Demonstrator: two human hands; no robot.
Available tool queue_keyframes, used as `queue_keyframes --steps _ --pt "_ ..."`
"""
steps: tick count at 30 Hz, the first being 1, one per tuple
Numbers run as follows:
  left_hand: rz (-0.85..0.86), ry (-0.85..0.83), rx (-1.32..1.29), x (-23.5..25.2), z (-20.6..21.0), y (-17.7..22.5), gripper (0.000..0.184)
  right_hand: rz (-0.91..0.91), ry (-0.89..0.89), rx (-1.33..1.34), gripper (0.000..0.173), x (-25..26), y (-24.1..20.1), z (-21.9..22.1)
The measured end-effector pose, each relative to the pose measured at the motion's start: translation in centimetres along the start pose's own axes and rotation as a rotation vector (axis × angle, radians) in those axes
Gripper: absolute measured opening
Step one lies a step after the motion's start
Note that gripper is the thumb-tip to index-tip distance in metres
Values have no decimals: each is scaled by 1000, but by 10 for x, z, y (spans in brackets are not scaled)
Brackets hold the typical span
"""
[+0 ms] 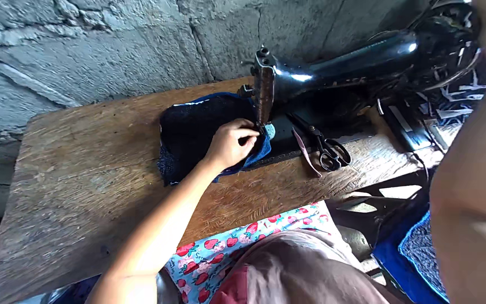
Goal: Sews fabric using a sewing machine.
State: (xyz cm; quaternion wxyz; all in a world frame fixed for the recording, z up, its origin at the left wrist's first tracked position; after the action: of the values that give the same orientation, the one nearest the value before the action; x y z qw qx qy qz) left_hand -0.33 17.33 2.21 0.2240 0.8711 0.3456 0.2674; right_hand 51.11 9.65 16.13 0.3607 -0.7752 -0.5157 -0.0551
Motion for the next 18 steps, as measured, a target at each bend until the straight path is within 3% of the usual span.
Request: queue_keyframes --steps 3,5,7,9,11,13,18 --pt "-164 -4 75 34 -27 -10 24 -53 162 70 65 -65 -4 1" --pt "-141 -13 112 61 -32 -18 25 -17 146 -88 62 -102 -14 -3" --pt "-12 -50 78 84 -26 -27 25 -89 64 -208 55 -139 -24 -5" --pt "-85 -212 17 99 -21 -24 31 -194 -71 -176 47 -169 -63 9" --pt "-155 -331 20 105 -19 -24 34 -258 -365 -129 32 -202 -104 40" --pt "-118 -379 77 108 -23 -26 24 -230 -614 -96 33 -226 -117 74" --pt "11 -386 120 101 -29 -34 15 -182 -587 -83 41 -233 -111 96"
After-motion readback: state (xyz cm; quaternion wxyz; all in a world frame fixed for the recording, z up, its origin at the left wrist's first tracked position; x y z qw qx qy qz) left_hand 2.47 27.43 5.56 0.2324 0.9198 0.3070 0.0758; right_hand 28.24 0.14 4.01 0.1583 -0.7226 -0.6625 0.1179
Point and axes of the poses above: each hand's wrist, its own x-axis towards the middle knuckle, its own z-axis out of the palm, y = z × x, the point moved 4 cm from there along x, towards the middle knuckle, and after that the axes turned 8 degrees about -z, right-handed, at the moved point
